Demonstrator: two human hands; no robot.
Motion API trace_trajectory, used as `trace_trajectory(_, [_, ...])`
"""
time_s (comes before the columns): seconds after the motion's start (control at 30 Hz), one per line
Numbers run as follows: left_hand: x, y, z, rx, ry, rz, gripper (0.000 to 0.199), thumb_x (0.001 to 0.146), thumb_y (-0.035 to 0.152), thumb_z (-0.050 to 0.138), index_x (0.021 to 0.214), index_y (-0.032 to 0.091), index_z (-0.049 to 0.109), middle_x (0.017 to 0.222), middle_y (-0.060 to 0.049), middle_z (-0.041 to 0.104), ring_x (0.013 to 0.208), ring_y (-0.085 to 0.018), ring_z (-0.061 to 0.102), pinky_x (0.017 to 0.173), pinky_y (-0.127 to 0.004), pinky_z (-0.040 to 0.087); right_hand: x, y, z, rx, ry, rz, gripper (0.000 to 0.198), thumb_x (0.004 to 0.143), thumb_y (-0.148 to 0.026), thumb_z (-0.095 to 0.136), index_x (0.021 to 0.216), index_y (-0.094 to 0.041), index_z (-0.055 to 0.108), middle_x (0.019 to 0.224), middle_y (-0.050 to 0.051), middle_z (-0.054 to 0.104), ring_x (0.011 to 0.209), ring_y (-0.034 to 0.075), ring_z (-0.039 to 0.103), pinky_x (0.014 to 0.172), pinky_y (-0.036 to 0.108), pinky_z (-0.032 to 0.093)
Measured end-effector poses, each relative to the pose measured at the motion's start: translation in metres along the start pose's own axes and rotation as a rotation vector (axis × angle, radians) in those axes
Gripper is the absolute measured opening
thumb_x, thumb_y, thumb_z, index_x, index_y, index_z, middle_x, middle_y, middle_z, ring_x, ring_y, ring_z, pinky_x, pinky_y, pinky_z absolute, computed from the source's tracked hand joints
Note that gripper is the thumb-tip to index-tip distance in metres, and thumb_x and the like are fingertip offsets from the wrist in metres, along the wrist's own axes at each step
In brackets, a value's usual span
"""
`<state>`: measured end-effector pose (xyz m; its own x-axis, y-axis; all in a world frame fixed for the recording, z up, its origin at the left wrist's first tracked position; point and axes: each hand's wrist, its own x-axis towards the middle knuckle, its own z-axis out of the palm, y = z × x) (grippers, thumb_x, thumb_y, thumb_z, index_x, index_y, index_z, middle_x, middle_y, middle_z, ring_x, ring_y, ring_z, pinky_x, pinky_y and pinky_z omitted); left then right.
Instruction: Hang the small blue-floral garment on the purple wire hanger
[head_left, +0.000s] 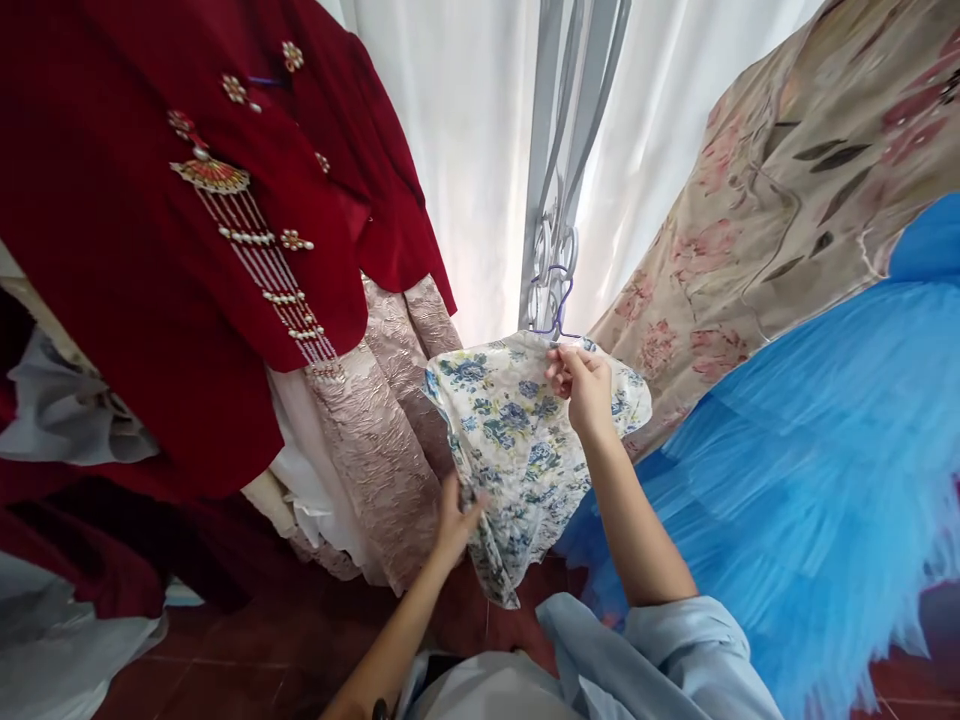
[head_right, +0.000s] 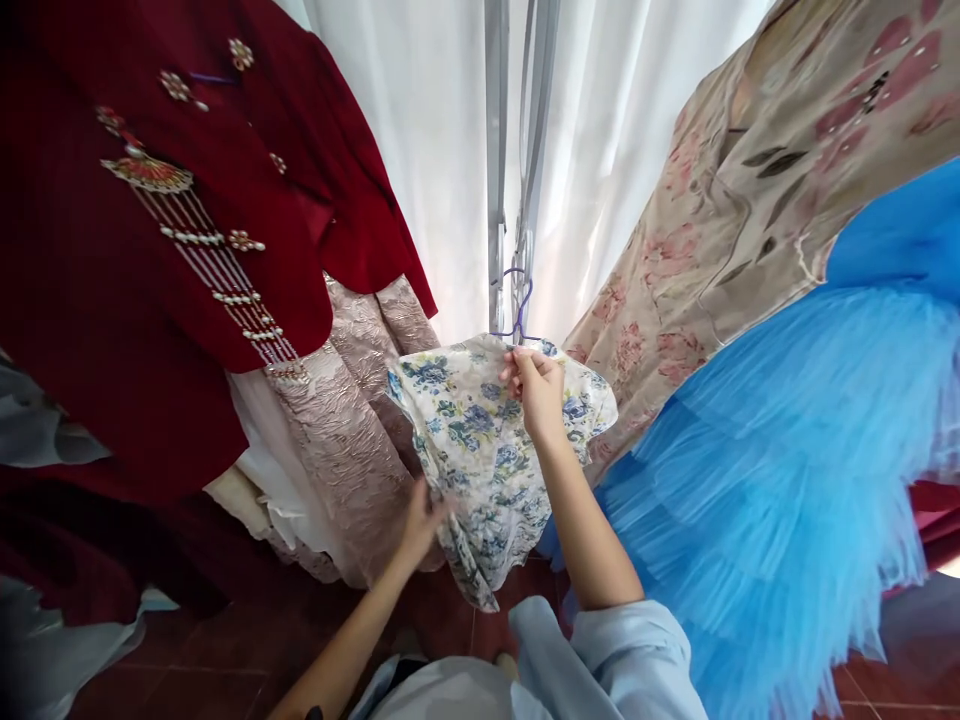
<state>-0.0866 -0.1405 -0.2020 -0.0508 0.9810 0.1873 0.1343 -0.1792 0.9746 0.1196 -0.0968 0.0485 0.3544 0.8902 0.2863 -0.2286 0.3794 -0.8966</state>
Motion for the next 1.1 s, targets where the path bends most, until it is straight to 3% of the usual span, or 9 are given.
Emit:
trace_trajectory(0.07, [0.037, 0.046, -0.018, 0.043, 0.354, 0.25, 0.058, 0.088, 0.045, 0.068, 0.137, 0.02, 0.05, 0.141, -0.015, 0.054, 0.133, -0.028, 0.052, 0.113, -0.044, 0.042, -0.007, 0.006, -0.001, -0.048, 0.008, -0.042, 0.026, 0.08, -0.042, 0.066, 0.072, -0.017, 0.065, 0.052, -0.004, 0.058, 0.039, 0.007, 0.042, 0.038, 0.02, 0.026])
trace_trajectory(0.1, [0.055, 0.075, -0.022, 0.062, 0.413, 0.415, 0.051, 0.092, 0.04, 0.064, 0.137, 0.02, 0.051, 0.141, -0.015, 0.053, 0.133, -0.027, 0.051, 0.113, -0.043, 0.041, -0.009, 0.01, 0.0, -0.072, 0.02, -0.069, 0.025, 0.081, -0.041, 0.064, 0.071, -0.018, 0.064, 0.052, -0.005, 0.057, 0.04, 0.007, 0.042, 0.039, 0.021, 0.027])
trace_trajectory(0.17, [0.089, 0.141, -0.018, 0.132, 0.223, 0.733, 0.026, 0.098, 0.031, 0.055, 0.121, 0.02, 0.062, 0.122, -0.011, 0.064, 0.122, -0.023, 0.058, 0.11, -0.041, 0.044, -0.012, 0.015, 0.002, -0.115, 0.039, -0.12, 0.024, 0.084, -0.04, 0.061, 0.073, -0.018, 0.063, 0.052, -0.005, 0.055, 0.041, 0.008, 0.042, 0.041, 0.021, 0.029])
trace_trajectory(0.23, [0.115, 0.204, -0.001, 0.247, -0.18, 0.942, 0.023, 0.1, 0.025, 0.05, 0.114, 0.022, 0.067, 0.114, -0.007, 0.069, 0.115, -0.021, 0.061, 0.106, -0.04, 0.046, -0.014, 0.019, 0.004, -0.154, 0.046, -0.162, 0.024, 0.086, -0.04, 0.06, 0.075, -0.019, 0.062, 0.053, -0.005, 0.056, 0.043, 0.008, 0.042, 0.043, 0.021, 0.031])
trace_trajectory(0.33, [0.139, 0.271, 0.032, 0.406, -0.426, 0.973, 0.02, 0.095, 0.023, 0.055, 0.107, 0.019, 0.069, 0.115, -0.009, 0.068, 0.112, -0.023, 0.061, 0.097, -0.039, 0.05, -0.015, 0.022, 0.005, -0.232, 0.066, -0.238, 0.028, 0.088, -0.04, 0.058, 0.068, -0.019, 0.057, 0.052, -0.005, 0.054, 0.045, 0.009, 0.042, 0.047, 0.022, 0.033])
trace_trajectory(0.4, [0.146, 0.293, 0.05, 0.555, -0.596, 0.884, 0.015, 0.092, 0.023, 0.056, 0.092, 0.018, 0.07, 0.099, -0.008, 0.07, 0.092, -0.021, 0.065, 0.08, -0.035, 0.051, -0.017, 0.023, 0.002, -0.294, 0.096, -0.268, 0.034, 0.089, -0.039, 0.056, 0.062, -0.019, 0.054, 0.05, -0.004, 0.051, 0.046, 0.009, 0.042, 0.048, 0.022, 0.033])
trace_trajectory(0.53, [0.15, 0.295, 0.067, 0.721, -0.712, 0.86, 0.018, 0.088, 0.015, 0.052, 0.075, 0.017, 0.064, 0.076, -0.006, 0.066, 0.066, -0.017, 0.057, 0.061, -0.031, 0.042, -0.017, 0.026, -0.007, -0.385, 0.122, -0.248, 0.035, 0.087, -0.033, 0.054, 0.055, -0.019, 0.051, 0.048, -0.004, 0.049, 0.047, 0.01, 0.042, 0.049, 0.023, 0.031])
trace_trajectory(0.8, [0.159, 0.293, 0.076, 0.617, -0.428, 1.023, 0.017, 0.096, 0.02, 0.051, 0.095, 0.017, 0.067, 0.094, -0.007, 0.07, 0.082, -0.019, 0.063, 0.069, -0.031, 0.045, -0.007, 0.063, -0.023, -0.381, 0.082, -0.086, 0.026, 0.077, -0.031, 0.053, 0.054, -0.019, 0.058, 0.046, -0.003, 0.05, 0.047, 0.011, 0.042, 0.049, 0.024, 0.031])
trace_trajectory(1.1, [0.155, 0.258, 0.03, 0.739, -0.387, 1.033, 0.018, 0.093, 0.022, 0.059, 0.103, 0.021, 0.074, 0.102, -0.005, 0.072, 0.085, -0.018, 0.067, 0.072, -0.029, 0.05, -0.138, 0.198, -0.075, -0.443, 0.052, 0.362, 0.035, 0.07, -0.044, 0.056, 0.045, -0.019, 0.054, 0.038, 0.0, 0.047, 0.042, 0.014, 0.042, 0.047, 0.027, 0.032])
